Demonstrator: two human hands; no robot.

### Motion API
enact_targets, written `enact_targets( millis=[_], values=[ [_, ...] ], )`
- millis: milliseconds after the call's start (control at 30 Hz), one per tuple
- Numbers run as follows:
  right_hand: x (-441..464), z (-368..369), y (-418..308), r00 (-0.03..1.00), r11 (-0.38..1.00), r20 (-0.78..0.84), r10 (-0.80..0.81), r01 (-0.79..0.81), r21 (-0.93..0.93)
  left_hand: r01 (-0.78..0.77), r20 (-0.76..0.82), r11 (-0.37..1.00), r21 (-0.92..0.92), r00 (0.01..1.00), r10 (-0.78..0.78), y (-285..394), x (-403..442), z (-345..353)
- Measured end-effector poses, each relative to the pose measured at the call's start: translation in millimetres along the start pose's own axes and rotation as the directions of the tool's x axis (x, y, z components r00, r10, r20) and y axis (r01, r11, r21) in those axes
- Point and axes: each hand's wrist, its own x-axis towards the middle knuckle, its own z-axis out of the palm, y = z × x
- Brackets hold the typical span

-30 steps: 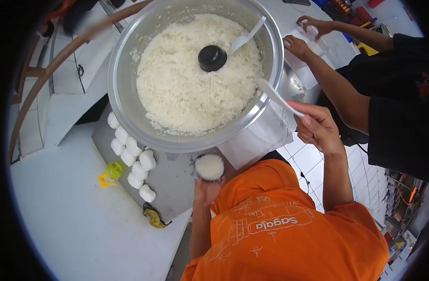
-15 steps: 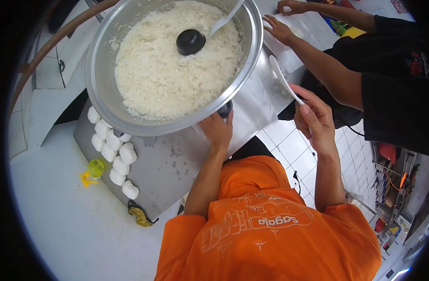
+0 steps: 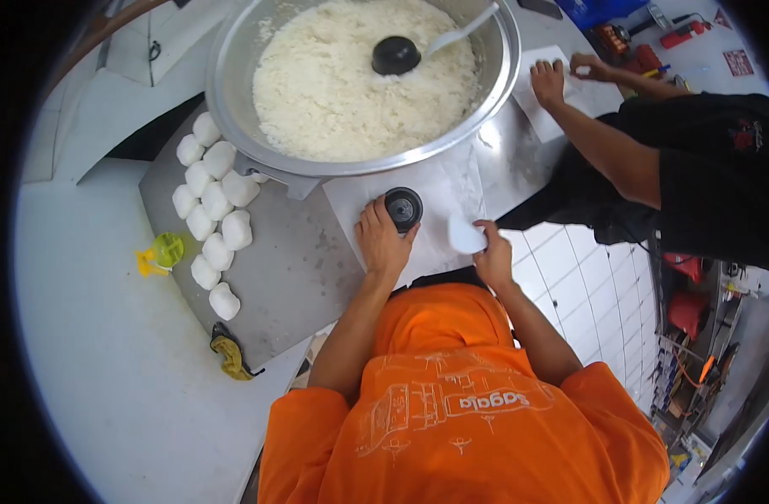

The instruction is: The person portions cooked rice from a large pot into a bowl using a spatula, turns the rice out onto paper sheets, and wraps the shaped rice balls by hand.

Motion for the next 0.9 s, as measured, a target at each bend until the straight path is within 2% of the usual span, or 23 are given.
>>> enact_targets(
  millis=[67,100,167,200,267,333,367,400,467,500,533,600,633,667,733,800,867,900],
  values=[
    [5,11,-12,0.997,0.989,0.075,-0.032,0.042,-0.143,0.008,0.01,1.0,-0.026,1.0,-0.007,1,10,-3],
    [10,18,-11,0.99,0.973,0.09,-0.109,0.125,-0.194,0.016,0.021,0.999,-0.033,1.0,-0.015,1,10,-6],
    [19,15,-15,0.988,0.964,0.142,-0.06,0.095,-0.249,0.03,-0.002,0.997,-0.074,1.0,-0.03,1,5,-11],
    [17,16,-20,0.984,0.959,0.177,-0.026,0.074,-0.274,0.022,-0.035,0.99,-0.136,0.999,-0.027,-2,1,-14],
    [16,20,-13,0.988,0.955,0.127,-0.09,0.121,-0.27,-0.008,-0.097,0.965,-0.262,0.995,-0.018,-6,0,-13],
    [14,17,-4,0.986,0.961,0.1,-0.131,0.151,-0.232,0.025,-0.111,0.901,-0.433,0.99,-0.081,-13,-3,-17],
    [14,12,-11,0.992,0.974,0.022,-0.125,0.127,-0.187,0.02,-0.116,0.825,-0.564,0.988,-0.103,-21,-4,-19],
    [17,12,-3,0.998,0.989,-0.038,-0.054,0.048,-0.138,0.009,-0.121,0.731,-0.683,0.985,-0.125,-30,-5,-19],
    [21,12,18,0.984,0.994,-0.148,0.101,-0.104,-0.014,-0.046,-0.111,0.398,-0.916,0.984,-0.142,-52,-17,-27],
    [21,11,25,0.956,0.998,-0.289,0.056,-0.058,-0.001,0.01,-0.062,0.441,-0.898,0.987,-0.15,-56,-29,-48],
    [22,10,35,0.956,0.993,-0.27,0.113,-0.12,-0.007,0.057,-0.018,0.482,-0.874,0.989,-0.149,-51,-41,-80],
    [20,4,51,0.941,0.97,-0.249,0.23,-0.241,-0.015,-0.107,-0.111,0.394,-0.913,0.994,0.013,-32,-58,-133],
    [18,-1,47,0.927,0.945,-0.185,0.328,-0.322,0.062,-0.237,-0.235,0.455,-0.858,0.97,0.061,-15,-52,-163],
    [18,-4,46,0.91,0.915,-0.094,0.404,-0.401,0.05,-0.351,-0.347,0.508,-0.786,0.932,0.106,1,-49,-190],
    [19,21,78,0.888,0.829,0.064,0.455,-0.449,0.332,-0.442,-0.506,0.638,-0.631,0.857,0.093,16,-17,-224],
    [17,9,54,0.876,0.783,0.121,0.467,-0.473,0.404,-0.464,-0.555,0.798,-0.385,0.807,0.201,46,23,-259],
    [18,-1,42,0.866,0.76,0.173,0.469,-0.496,0.42,-0.411,-0.443,0.8,-0.436,0.872,0.207,69,62,-268],
    [19,-5,42,0.861,0.763,0.192,0.471,-0.506,0.401,-0.432,-0.456,0.852,-0.294,0.847,0.273,73,83,-264]
  ],
)
